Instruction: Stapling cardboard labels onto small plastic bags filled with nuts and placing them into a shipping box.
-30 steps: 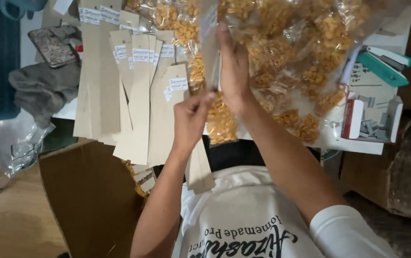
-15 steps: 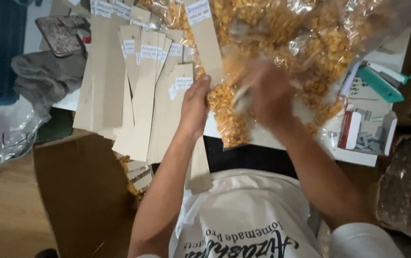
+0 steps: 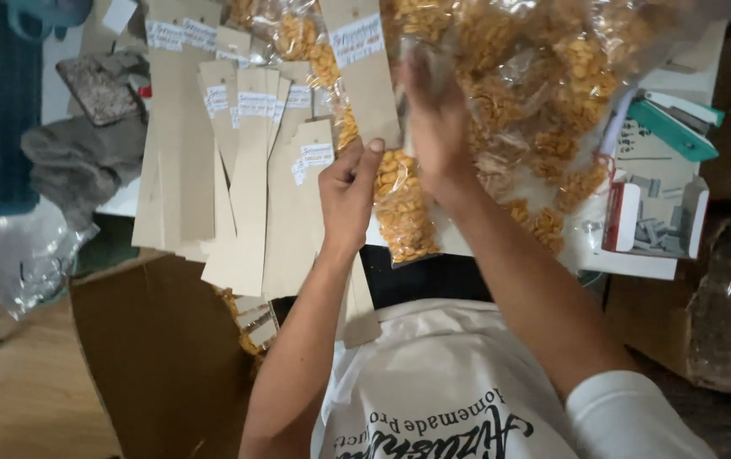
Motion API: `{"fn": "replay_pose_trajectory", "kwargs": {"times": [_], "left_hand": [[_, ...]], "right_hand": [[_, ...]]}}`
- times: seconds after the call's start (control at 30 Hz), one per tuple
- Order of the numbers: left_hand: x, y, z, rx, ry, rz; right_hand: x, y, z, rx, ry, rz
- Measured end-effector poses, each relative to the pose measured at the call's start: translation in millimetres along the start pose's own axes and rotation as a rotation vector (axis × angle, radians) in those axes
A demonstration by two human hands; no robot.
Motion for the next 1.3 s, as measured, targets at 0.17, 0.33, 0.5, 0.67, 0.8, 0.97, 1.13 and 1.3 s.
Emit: {"fn": "replay_pose_trajectory", "kwargs": {"times": [0.17,0.33,0.5,0.67,0.8,0.97,1.13,1.3], "left_hand": [[5,6,0,0.08,-0.113,-0.025],[26,8,-4,0.202,-0.288,-0.11],[9,-3,0,0.012,-0.041,0.047],[14,-24,10,-0.126,0.262,0.433],[-5,-24,6,-0.16,0.381,0.609],[-19,-22,0,-0.058,0.43,0.613],[20,-20,6,0.147,0.134,0.256],[-8,-15,-3,0.175,0.004,-0.048]], "right_hand": [[16,-7,-11,-0.088,0.004,-0.228],[-2,-8,20,-0.076,-0.02,-0.104],[27,-13,108,-0.291,1.242,-0.286],[38,-11,133,-0.045,1.247,-0.135],[85,-4,105,0.629,0.248,-0.036],[81,-21,53,0.603,0.963,-0.255],[47,-25,42,0.597,0.861,0.022],[30,-26,20,0.121,0.279,0.034]]}}
Point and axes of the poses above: each hand's wrist, its own y-axis away from the middle knuckle, its own z-axis out of the back of the hand, x = y × z, the point moved 1 cm from there along -y, towards the middle knuckle, and after that the axes turned 2 degrees about x, right-handed, at the moved point
